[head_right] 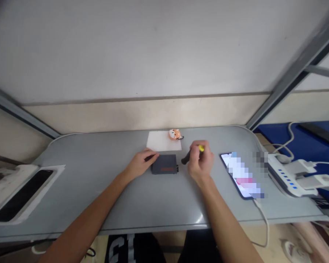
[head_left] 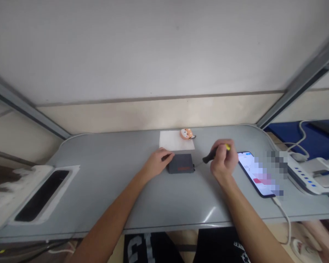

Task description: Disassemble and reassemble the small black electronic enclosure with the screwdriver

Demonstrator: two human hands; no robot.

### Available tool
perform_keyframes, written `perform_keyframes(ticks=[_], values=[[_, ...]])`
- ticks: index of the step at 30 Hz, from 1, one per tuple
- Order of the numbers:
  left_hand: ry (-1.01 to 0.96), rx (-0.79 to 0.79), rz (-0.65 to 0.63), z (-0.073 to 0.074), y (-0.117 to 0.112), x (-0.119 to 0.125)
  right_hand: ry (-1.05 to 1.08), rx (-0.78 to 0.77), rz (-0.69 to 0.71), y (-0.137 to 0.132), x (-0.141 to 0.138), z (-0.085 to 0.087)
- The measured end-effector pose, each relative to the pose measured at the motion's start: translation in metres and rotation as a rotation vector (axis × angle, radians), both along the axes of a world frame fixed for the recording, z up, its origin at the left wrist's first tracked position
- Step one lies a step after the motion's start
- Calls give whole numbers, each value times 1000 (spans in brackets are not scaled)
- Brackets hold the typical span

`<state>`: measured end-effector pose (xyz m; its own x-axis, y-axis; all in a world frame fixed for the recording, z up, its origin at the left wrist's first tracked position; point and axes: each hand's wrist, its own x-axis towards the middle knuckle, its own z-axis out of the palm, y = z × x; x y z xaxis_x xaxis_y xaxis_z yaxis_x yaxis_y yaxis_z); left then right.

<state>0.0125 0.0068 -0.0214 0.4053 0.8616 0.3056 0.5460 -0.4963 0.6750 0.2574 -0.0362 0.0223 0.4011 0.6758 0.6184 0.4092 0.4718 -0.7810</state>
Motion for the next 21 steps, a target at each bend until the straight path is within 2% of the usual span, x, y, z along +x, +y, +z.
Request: perform_keyframes(ticks=[3, 6, 11, 17, 21], values=[[22, 70, -22, -4, 2, 1, -249, 14, 58, -14, -1, -20], [28, 79, -34, -5, 2, 1, -354, 11, 97, -12, 0, -29], [14, 93, -28, -6, 2, 1, -293, -74, 100, -11, -9, -26], [13, 108, -20, -8, 5, 0, -284, -116, 284, -18, -28, -29], [12, 111, -22, -8, 5, -1, -257, -115, 295, -18, -30, -32]])
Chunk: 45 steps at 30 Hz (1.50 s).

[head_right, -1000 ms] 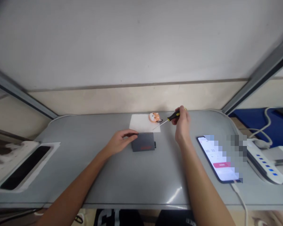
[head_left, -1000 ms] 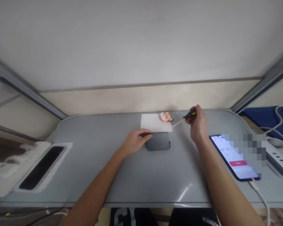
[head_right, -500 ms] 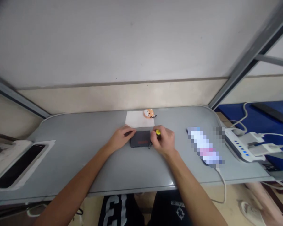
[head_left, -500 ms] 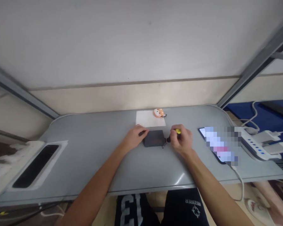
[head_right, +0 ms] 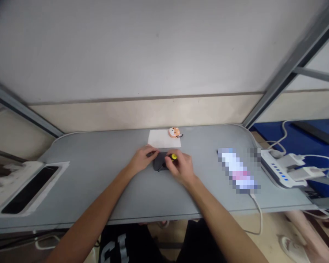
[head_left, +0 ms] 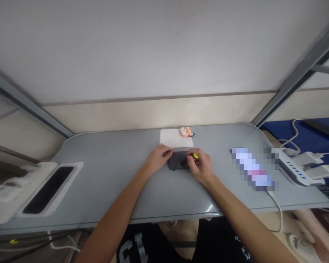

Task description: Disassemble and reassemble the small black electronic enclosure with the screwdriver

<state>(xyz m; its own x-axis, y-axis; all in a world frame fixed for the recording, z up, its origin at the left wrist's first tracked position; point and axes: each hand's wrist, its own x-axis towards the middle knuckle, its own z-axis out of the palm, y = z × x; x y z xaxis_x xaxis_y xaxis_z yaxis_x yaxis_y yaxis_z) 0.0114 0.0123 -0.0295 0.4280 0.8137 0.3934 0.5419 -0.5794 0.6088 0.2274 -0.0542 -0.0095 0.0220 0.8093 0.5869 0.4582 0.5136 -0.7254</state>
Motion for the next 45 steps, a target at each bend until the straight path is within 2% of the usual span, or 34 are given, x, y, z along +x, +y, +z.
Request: perform_keyframes(ticks=[9, 16, 20, 24, 28, 32, 36, 41, 45], values=[[-28, 44, -14, 4, -1, 0, 17, 46, 8, -2, -1, -7], [-119, 95, 9, 18, -7, 1, 142, -117, -50, -1, -5, -4], [-154, 10, -85, 30, -15, 1, 293, -159, -108, 5, -7, -1], [-108, -106, -161, 37, -21, 2, 538, -251, -190, 17, -5, 1], [-24, -43, -155, 31, -18, 1, 690, -393, -229, 29, -2, 1], [-4, 49, -123, 17, -10, -2, 667, -460, -241, 36, -1, -4], [-11, 52, -89, 8, -4, -5, 671, -465, -214, 38, -3, -8], [23, 7, 5, 8, 2, -13, 680, -436, -212, 42, -3, -12], [52, 27, 134, 16, 18, -18, 710, -425, -254, 49, 1, -18]])
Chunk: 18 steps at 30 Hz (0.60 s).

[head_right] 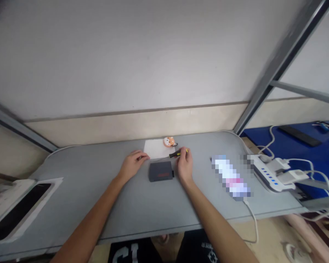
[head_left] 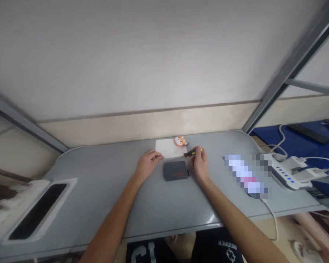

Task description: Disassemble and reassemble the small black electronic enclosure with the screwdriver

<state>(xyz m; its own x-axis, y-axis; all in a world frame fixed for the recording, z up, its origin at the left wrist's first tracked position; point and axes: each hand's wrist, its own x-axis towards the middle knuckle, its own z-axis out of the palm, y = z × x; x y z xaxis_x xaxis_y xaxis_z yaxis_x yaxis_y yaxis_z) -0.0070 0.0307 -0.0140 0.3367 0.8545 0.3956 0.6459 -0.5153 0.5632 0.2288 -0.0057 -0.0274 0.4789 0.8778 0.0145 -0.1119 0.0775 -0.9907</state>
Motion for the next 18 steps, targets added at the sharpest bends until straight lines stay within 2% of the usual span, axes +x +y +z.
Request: perform_keyframes(ticks=[3, 8, 13, 18], values=[[38, 8, 66, 3, 18, 2, 45, -16, -19, 3, 3, -3], [118, -52, 54, -6, 36, 9, 61, -27, -34, 3, 4, -2], [154, -73, 57, -12, 38, 7, 89, -24, -40, 1, 4, 0], [157, -67, 58, 0, 23, 6, 135, -25, -66, 3, 6, 0]])
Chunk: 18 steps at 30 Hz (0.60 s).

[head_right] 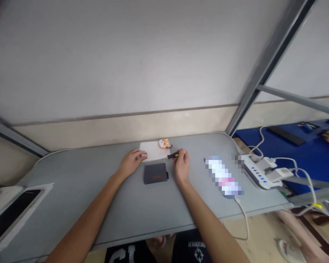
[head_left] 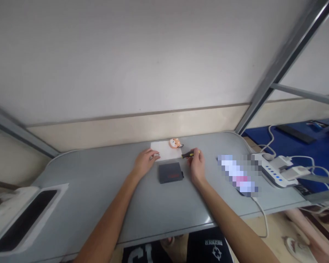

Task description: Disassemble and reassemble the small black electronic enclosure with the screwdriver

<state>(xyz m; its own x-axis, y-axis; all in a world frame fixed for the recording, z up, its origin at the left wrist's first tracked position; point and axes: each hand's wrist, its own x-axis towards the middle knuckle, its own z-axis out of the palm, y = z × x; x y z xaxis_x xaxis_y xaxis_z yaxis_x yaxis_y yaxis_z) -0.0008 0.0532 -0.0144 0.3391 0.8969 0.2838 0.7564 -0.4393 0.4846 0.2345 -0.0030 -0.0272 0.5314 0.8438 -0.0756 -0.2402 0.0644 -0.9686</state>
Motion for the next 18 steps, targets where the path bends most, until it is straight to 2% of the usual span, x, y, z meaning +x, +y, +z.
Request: perform_keyframes(ticks=[4, 7, 9, 12, 18], values=[[-2, -3, -37, 9, -38, 9, 17, -12, -26, 1, 4, 2], [-9, -43, -108, 10, -67, 16, -6, -11, -55, 1, 8, 3], [-37, -78, -120, 8, -78, 17, -36, 2, -76, 2, 10, 4], [-109, -157, -153, 5, -79, 13, -78, 21, -83, 4, 11, 3], [-266, -264, -188, 0, -60, 1, -99, 43, -74, 2, 9, 4]])
